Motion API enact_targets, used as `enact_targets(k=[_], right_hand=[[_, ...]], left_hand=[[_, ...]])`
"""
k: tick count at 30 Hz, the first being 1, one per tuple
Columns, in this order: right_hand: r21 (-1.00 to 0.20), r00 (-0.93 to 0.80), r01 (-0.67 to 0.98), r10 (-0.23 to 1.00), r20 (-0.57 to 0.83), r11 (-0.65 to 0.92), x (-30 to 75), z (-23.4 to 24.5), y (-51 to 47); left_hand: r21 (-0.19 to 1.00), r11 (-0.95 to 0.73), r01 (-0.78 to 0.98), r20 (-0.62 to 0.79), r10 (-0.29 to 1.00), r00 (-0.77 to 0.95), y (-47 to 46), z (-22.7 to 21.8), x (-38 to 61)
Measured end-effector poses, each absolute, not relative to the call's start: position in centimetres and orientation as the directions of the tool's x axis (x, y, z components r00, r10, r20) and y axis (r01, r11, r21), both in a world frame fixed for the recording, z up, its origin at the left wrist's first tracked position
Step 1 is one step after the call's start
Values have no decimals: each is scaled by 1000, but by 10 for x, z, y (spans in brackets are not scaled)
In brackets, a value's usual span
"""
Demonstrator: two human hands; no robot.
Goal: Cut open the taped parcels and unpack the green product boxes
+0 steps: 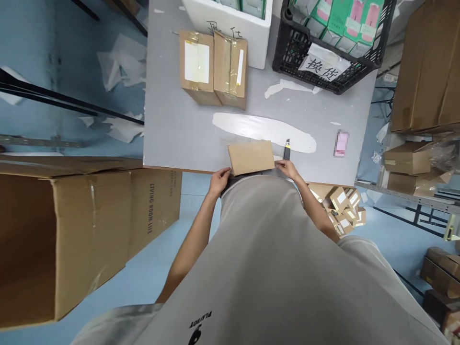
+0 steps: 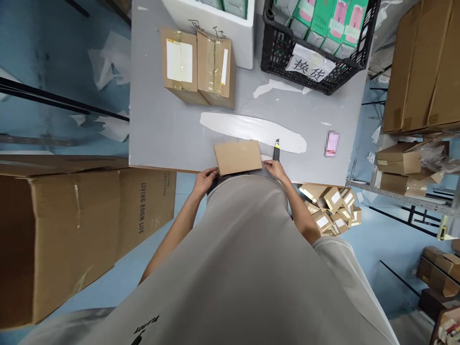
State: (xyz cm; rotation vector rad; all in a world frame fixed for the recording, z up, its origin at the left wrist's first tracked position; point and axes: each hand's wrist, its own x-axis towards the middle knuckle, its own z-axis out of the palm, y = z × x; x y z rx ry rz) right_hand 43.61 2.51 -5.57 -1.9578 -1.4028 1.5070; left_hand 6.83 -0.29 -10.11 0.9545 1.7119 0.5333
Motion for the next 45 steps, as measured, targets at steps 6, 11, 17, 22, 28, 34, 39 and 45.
enact_targets(k=[6,11,17,22,28,34,39,45], right_hand=[[-730,-32,473,819,-573,-493,432,-53,13],[-779,54,452,884,-464,-436,434,-37,37],[-742,103,527,898,-428,-414,425,-31,59],[-722,111,527,879,-464,-448,414,-42,62],[-735,59,532,885,-462,-419,435,-53,61],[-705,25,541,847,-531,-459,435,-68,34],[-756,-73,517,859,-507,-402,426,-66,32],[-821,-98,460,899,-426,-339,431,-46,48]], left_hand=[[745,584,323,-593,801,-80,-14,-83,78],[805,467,366,-445,883,-147,6,-56,72],[819,412,400,-350,911,-220,33,-47,66],[785,485,386,-398,872,-286,42,-64,72],[784,470,407,-396,882,-255,36,-84,63],[724,470,504,-479,869,-122,11,-95,71],[735,439,518,-469,879,-80,12,-89,78],[808,428,404,-445,894,-57,23,-74,60]])
